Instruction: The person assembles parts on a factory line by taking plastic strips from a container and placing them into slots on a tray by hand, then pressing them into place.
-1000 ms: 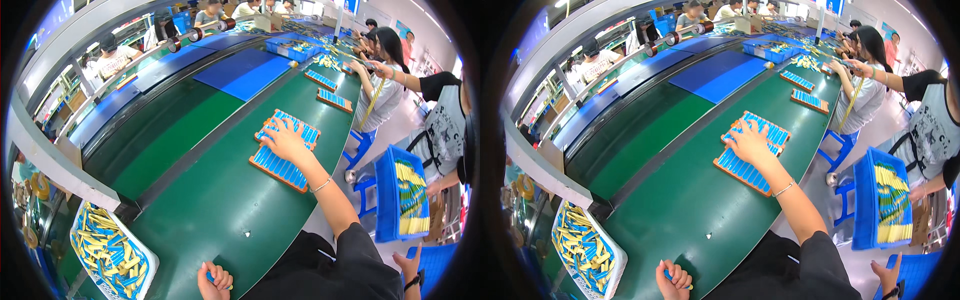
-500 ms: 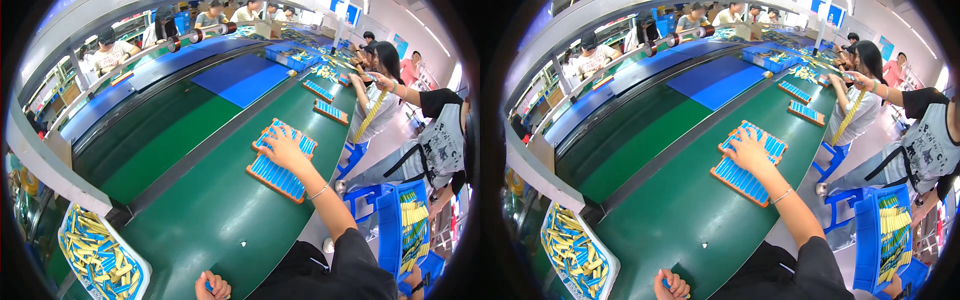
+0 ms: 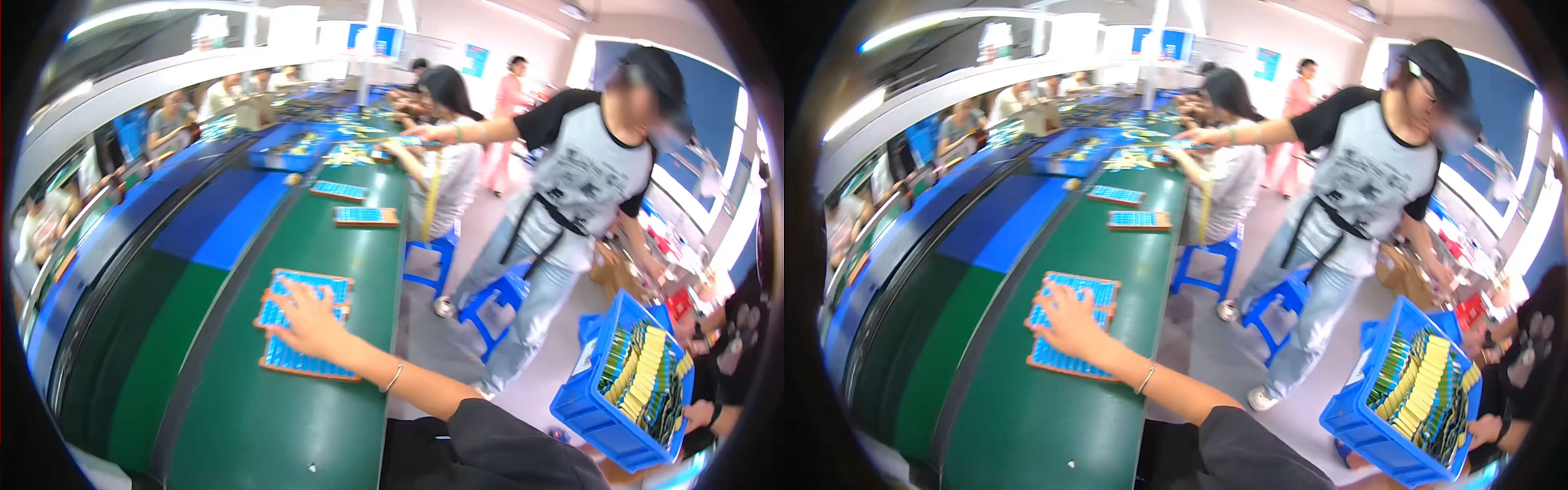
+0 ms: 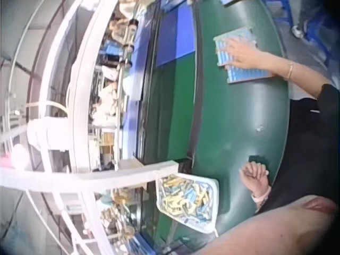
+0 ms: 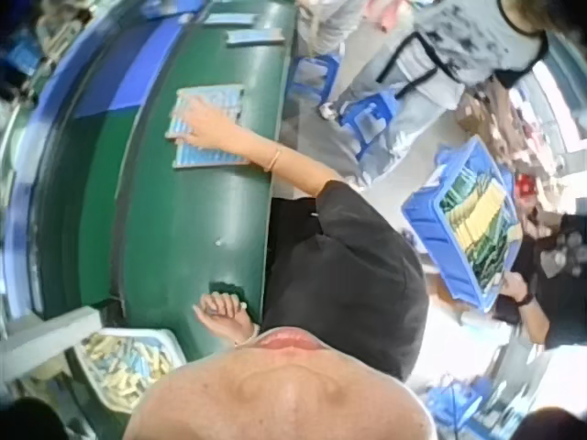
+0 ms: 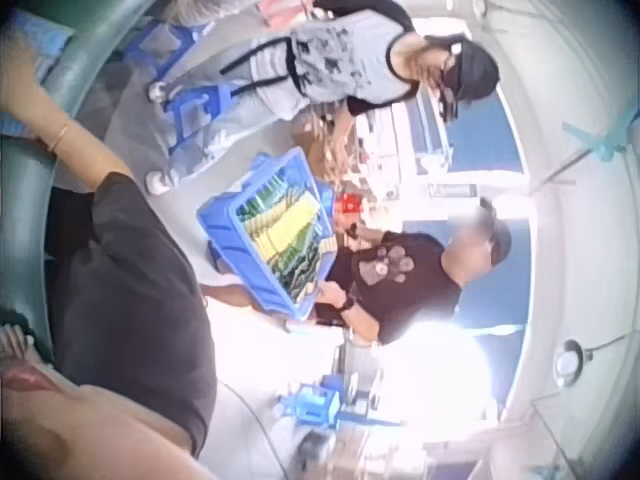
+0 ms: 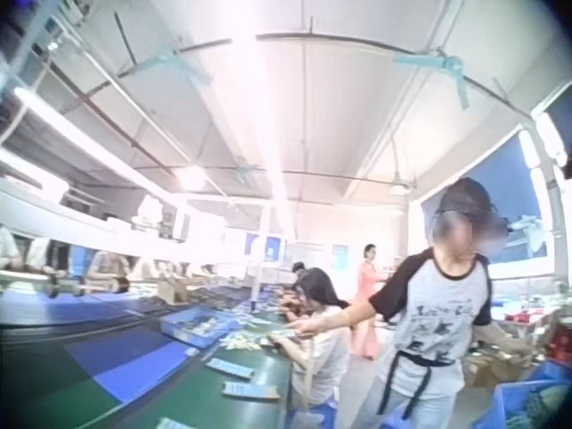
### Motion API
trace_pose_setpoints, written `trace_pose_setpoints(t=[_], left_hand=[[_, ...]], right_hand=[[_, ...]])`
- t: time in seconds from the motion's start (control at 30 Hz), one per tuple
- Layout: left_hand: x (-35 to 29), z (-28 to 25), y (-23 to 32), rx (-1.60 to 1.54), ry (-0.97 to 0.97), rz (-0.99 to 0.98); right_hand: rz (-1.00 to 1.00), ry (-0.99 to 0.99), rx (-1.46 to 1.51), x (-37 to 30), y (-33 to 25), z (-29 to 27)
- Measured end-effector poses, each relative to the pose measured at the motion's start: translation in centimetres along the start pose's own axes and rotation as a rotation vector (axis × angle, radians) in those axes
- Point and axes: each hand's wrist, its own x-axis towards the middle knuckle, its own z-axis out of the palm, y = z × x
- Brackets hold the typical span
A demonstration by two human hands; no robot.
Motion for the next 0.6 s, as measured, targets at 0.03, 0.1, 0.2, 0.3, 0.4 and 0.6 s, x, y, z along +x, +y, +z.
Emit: trace_pose_setpoints(t=[0.03,0.1,0.2,0.3,0.4,0.6], left_hand=[[0.1,-0.2,-0.4,0.027,-0.026,-0.046],[0.4,-0.7,-1.5,0.039,-0.268,0.139],[1.0,-1.8,-1.8,0.127,-0.334,0.126],[2.0,-2.4,-2.2,0.256,-0.298,0.143],[3.0,-3.2,-2.3,0.321,-0.035,0.165],[3.2,-6.6,-0.7,0.714,-0.374,0.306]], right_hand=[[0.026,0.007,0.040,-0.9,-0.3,-0.5],[0.076,0.010,0.032,-3.4,0.3,-1.3],[0.264,0.070,0.158,-7.7,-0.2,-2.8],[0.443,0.262,0.142,-12.6,1.5,-4.2],[0.680,0.312,0.090,-16.5,3.9,-4.7],[1.170,0.206,0.408,-21.0,5.3,-2.5]])
